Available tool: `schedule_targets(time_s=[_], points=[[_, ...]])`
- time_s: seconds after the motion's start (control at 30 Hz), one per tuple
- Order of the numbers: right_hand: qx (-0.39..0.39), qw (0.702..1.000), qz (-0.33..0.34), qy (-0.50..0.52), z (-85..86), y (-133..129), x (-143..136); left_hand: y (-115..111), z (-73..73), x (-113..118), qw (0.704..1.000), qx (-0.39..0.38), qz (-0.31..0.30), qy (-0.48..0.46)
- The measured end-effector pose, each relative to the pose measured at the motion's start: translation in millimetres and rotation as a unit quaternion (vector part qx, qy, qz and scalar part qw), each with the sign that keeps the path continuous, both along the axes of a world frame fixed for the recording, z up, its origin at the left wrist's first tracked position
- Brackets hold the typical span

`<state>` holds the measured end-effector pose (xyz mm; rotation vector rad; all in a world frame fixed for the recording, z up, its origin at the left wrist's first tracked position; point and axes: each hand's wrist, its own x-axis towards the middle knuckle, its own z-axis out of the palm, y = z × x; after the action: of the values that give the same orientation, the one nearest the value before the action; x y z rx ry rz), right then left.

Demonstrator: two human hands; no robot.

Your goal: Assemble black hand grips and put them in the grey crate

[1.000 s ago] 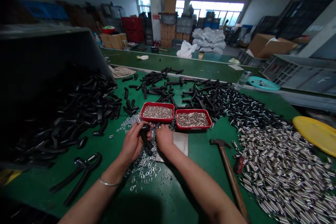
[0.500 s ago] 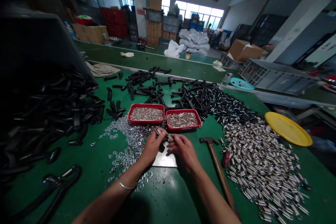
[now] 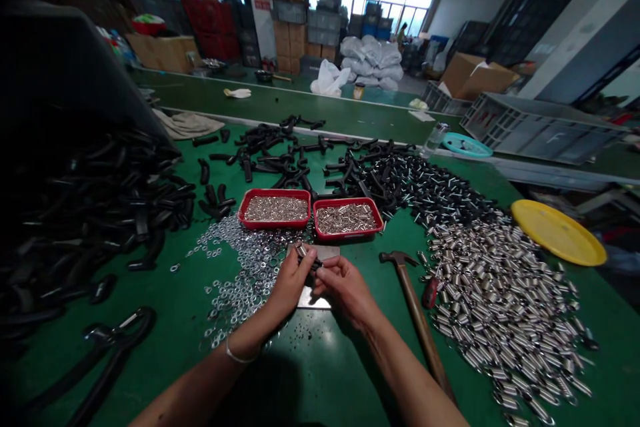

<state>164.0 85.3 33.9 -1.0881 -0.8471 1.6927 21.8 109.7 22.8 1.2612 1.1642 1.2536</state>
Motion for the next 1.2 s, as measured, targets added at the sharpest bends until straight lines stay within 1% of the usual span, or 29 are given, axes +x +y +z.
schedule_targets(time_s=[0.07,0.1,0.13,0.2,0.23,0.27,0.33,0.4,0.47,0.5,0.53,0.57,0.6,0.63,0.67,0.7,0.73,0.8,0.83,0.9,0.97,1.0,1.07,1.13,1.17,1.2], points=[[0.055,0.994,-0.039,-0.087,-0.6,-3.9,-2.9,-1.7,2.9,0.3,1.0,-0.002,0.001,-0.014],[0.095,0.983,-0.061,-0.147,-1.5,-5.0,-3.5,-2.6,4.9,0.0,1.0,0.002,-0.003,-0.018],[0.141,0.964,-0.078,-0.211,-2.8,-5.6,-3.2,-3.3,7.1,-0.4,1.0,0.006,-0.007,-0.019],[0.229,0.916,-0.09,-0.317,-5.8,-5.7,-1.3,-4.2,11.3,-1.7,1.0,0.011,-0.02,-0.018],[0.26,0.895,-0.087,-0.351,-7.1,-5.6,-0.4,-4.3,12.9,-2.4,0.999,0.009,-0.027,-0.019],[0.279,0.881,-0.083,-0.373,-8.0,-5.9,-0.1,-4.1,13.8,-3.1,0.999,0.004,-0.035,-0.021],[0.292,0.862,-0.081,-0.406,-8.1,-8.1,-1.5,-3.0,13.4,-4.2,0.999,-0.011,-0.045,-0.027],[0.305,0.829,-0.072,-0.462,-5.8,-12.2,-4.0,-1.6,10.4,-4.4,0.998,-0.036,-0.048,-0.036],[0.325,0.785,-0.034,-0.526,-1.6,-15.6,-1.8,-0.6,6.6,-3.7,0.993,-0.073,-0.064,-0.059],[0.335,0.768,-0.001,-0.546,0.8,-15.9,3.2,-0.4,5.2,-3.3,0.989,-0.098,-0.081,-0.078],[0.341,0.757,0.032,-0.557,3.0,-14.4,11.8,-0.4,4.6,-2.7,0.982,-0.126,-0.098,-0.103],[0.34,0.754,0.054,-0.56,4.9,-10.5,24.0,-0.3,4.7,-2.3,0.973,-0.153,-0.112,-0.131],[0.324,0.758,0.053,-0.563,6.2,-3.9,39.4,0.0,5.6,-1.9,0.964,-0.176,-0.119,-0.16],[0.297,0.766,0.032,-0.569,6.9,5.6,57.3,0.7,7.0,-1.6,0.955,-0.194,-0.114,-0.192],[0.254,0.773,-0.016,-0.582,6.8,18.0,76.5,1.9,8.6,-1.5,0.947,-0.209,-0.1,-0.222],[0.2,0.772,-0.078,-0.598,6.3,32.8,95.4,3.6,10.2,-1.6,0.939,-0.22,-0.079,-0.251],[0.168,0.765,-0.12,-0.61,5.2,49.5,112.8,5.6,11.3,-2.0,0.932,-0.229,-0.058,-0.274],[0.127,0.753,-0.162,-0.625,2.5,84.9,139.3,9.5,11.5,-3.2,0.92,-0.244,-0.028,-0.304],[0.114,0.75,-0.171,-0.628,1.2,102.0,147.4,10.9,10.6,-4.1,0.916,-0.251,-0.023,-0.311],[0.088,0.751,-0.181,-0.629,-0.7,130.5,154.9,12.1,7.2,-6.6,0.913,-0.262,-0.03,-0.311],[0.075,0.758,-0.18,-0.622,0.0,147.7,156.0,11.6,3.3,-9.6,0.914,-0.264,-0.042,-0.304],[0.073,0.762,-0.178,-0.618,1.6,151.2,156.0,11.3,1.6,-11.2,0.915,-0.263,-0.044,-0.301],[0.081,0.77,-0.177,-0.607,7.2,148.5,156.1,11.8,-0.9,-13.9,0.917,-0.258,-0.041,-0.302],[0.096,0.775,-0.18,-0.598,14.7,133.4,152.2,13.7,-1.8,-15.7,0.915,-0.258,-0.034,-0.307],[0.108,0.783,-0.18,-0.586,18.4,121.2,146.0,14.7,-1.6,-15.9,0.914,-0.259,-0.031,-0.311],[0.125,0.799,-0.174,-0.562,21.5,105.9,135.8,15.2,-0.9,-15.6,0.913,-0.26,-0.027,-0.314]])
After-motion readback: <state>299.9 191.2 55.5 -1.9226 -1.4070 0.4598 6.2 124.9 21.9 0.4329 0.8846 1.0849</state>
